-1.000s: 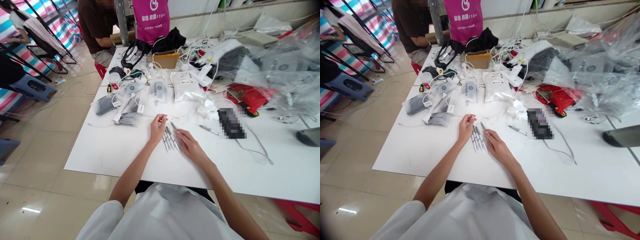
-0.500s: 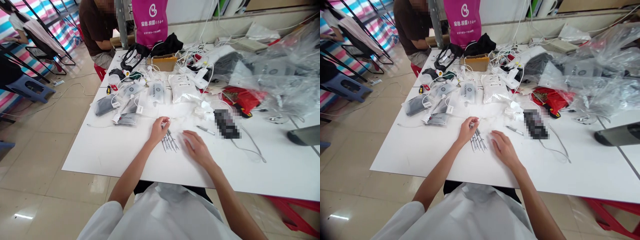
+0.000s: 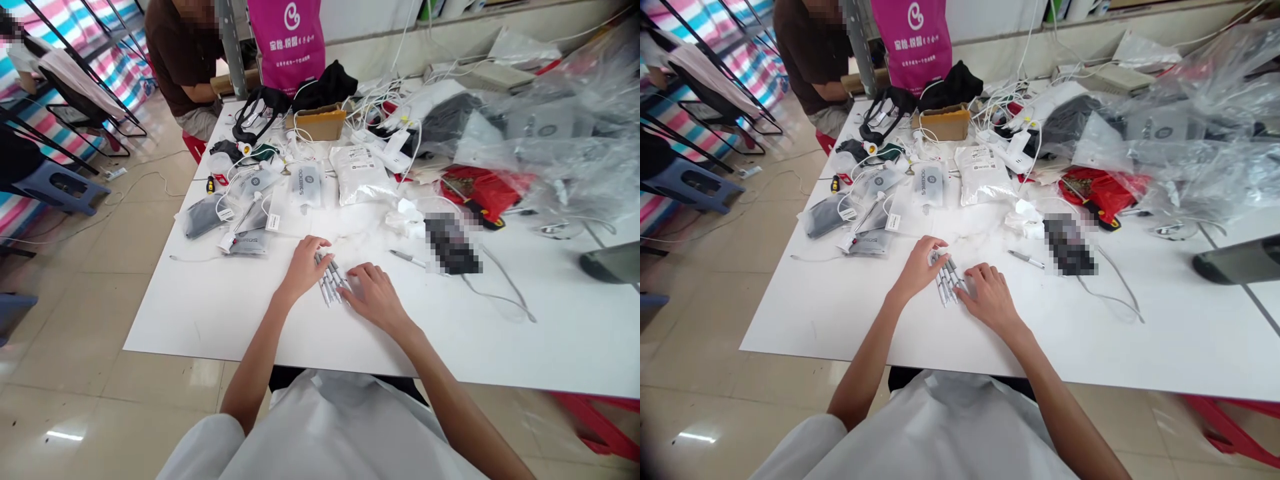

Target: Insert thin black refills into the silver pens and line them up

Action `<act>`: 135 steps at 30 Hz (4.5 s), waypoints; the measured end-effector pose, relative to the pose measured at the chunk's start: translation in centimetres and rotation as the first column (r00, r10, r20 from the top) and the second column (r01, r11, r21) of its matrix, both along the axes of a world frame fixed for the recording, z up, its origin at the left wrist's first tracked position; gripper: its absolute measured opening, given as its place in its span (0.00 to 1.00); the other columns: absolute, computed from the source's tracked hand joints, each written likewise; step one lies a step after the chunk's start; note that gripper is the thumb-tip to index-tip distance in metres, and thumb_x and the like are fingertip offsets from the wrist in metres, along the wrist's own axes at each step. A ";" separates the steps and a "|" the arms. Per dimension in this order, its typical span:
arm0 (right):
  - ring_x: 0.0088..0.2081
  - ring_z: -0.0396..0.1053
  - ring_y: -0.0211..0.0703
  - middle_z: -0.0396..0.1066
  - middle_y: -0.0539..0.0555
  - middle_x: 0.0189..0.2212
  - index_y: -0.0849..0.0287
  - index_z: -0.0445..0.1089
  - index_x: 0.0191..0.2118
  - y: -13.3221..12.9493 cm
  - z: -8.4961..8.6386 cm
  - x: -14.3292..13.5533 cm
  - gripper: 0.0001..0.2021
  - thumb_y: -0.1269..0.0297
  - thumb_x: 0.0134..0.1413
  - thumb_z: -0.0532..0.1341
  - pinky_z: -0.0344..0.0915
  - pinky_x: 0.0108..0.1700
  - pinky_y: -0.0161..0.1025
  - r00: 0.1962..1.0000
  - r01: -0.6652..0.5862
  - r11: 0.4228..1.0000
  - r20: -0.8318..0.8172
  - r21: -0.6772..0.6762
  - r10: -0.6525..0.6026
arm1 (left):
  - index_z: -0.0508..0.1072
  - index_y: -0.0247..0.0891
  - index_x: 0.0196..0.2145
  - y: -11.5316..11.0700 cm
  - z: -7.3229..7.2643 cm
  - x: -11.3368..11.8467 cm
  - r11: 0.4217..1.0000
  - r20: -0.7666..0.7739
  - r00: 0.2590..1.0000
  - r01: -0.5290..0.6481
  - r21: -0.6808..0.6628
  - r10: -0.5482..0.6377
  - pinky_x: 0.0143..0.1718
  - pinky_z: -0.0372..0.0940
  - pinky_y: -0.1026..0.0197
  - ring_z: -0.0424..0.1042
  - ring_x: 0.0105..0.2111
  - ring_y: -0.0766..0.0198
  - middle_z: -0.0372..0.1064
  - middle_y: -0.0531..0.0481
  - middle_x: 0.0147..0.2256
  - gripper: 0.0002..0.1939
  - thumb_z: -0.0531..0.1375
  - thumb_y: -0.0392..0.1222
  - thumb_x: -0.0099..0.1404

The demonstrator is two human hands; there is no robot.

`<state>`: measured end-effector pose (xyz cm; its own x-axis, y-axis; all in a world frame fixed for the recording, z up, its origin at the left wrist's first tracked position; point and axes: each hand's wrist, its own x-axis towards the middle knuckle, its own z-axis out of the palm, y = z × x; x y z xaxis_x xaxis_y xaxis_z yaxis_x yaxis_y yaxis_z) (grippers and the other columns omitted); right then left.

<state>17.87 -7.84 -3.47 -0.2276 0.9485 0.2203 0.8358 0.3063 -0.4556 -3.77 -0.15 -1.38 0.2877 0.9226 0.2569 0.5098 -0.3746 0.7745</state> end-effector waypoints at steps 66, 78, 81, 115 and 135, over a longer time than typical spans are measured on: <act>0.37 0.74 0.45 0.77 0.56 0.39 0.55 0.73 0.52 2.6 3.5 7.3 0.08 0.61 0.73 0.61 0.72 0.41 0.42 0.929 0.289 0.854 -0.342 0.433 -0.141 | 0.64 0.51 0.72 -4.7 1.4 1.3 0.984 0.035 0.987 0.160 -0.075 -0.158 0.76 0.55 0.38 0.61 0.73 0.49 0.65 0.44 0.71 0.27 0.58 0.51 0.80; 0.31 0.74 0.43 0.78 0.56 0.37 0.54 0.71 0.54 4.8 -0.9 1.5 0.14 0.58 0.79 0.50 0.68 0.33 0.39 0.946 -0.111 0.971 -0.278 0.214 0.169 | 0.82 0.39 0.39 -0.4 0.5 4.5 0.913 0.715 0.688 0.200 -0.354 0.126 0.55 0.73 0.51 0.82 0.46 0.53 0.84 0.45 0.40 0.16 0.74 0.53 0.64; 0.30 0.73 0.42 0.77 0.55 0.35 0.54 0.72 0.52 4.5 -1.8 1.6 0.13 0.59 0.78 0.51 0.67 0.32 0.39 0.957 -0.106 0.966 -0.240 0.235 0.164 | 0.74 0.39 0.29 -0.8 -0.2 4.6 0.917 0.665 0.690 0.005 -0.399 0.286 0.42 0.73 0.57 0.78 0.33 0.61 0.78 0.51 0.30 0.21 0.79 0.51 0.55; 0.35 0.76 0.48 0.78 0.56 0.38 0.54 0.65 0.58 5.2 -2.2 1.2 0.13 0.55 0.76 0.55 0.73 0.38 0.43 0.952 -0.006 0.982 -0.300 0.189 0.064 | 0.63 0.42 0.34 -0.6 0.1 4.4 0.920 0.736 0.624 0.069 -0.387 0.263 0.39 0.72 0.58 0.82 0.39 0.59 0.84 0.46 0.37 0.23 0.71 0.56 0.68; 0.44 0.71 0.50 0.73 0.59 0.47 0.49 0.77 0.55 5.4 -1.7 1.6 0.15 0.64 0.74 0.55 0.67 0.51 0.52 0.980 0.071 0.954 -0.197 0.292 -0.013 | 0.71 0.39 0.41 0.3 -0.3 3.5 0.898 0.753 0.589 0.102 -0.427 0.292 0.37 0.74 0.58 0.84 0.39 0.56 0.84 0.41 0.43 0.24 0.64 0.65 0.71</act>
